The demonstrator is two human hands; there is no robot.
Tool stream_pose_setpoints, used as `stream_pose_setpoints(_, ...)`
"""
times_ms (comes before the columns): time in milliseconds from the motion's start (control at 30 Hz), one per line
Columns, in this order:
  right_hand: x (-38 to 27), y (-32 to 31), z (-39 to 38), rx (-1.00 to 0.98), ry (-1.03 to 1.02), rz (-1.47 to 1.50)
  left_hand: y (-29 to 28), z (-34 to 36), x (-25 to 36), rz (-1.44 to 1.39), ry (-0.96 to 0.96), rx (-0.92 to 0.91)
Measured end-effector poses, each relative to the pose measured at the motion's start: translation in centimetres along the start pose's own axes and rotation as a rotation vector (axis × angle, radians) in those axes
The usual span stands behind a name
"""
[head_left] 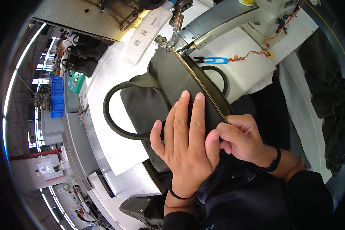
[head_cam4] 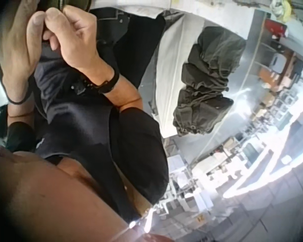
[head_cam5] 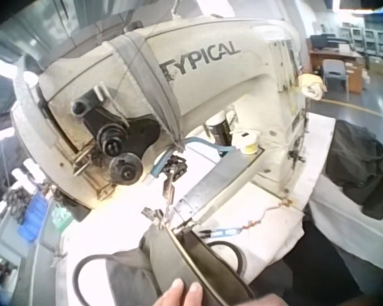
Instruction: Sewing and inspecting canvas bags at an industrial sewing station.
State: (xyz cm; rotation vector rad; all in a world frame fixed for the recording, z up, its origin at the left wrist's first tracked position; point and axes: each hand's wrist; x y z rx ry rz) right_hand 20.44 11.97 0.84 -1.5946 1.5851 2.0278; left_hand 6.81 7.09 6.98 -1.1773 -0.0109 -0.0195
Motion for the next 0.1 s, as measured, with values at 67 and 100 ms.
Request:
stream_pose_setpoints(67,-0.13,-0.2,0.01,-0.023,-0.015,-0.037,-0.03,0.07,0.08,-0.023,-0.017,-0.016)
stream_pose_setpoints(100,0.14,-0.32,0.08,-0.038,-0.038,-0.019,-0.14,0.13,0.13,-0.041,-0.032,-0.034)
Point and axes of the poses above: each hand's wrist, its own z-axis towards the middle knuckle, its own y-axis out of the palm, x = y × z, and after that the axes turned 3 degrees about y, right-handed
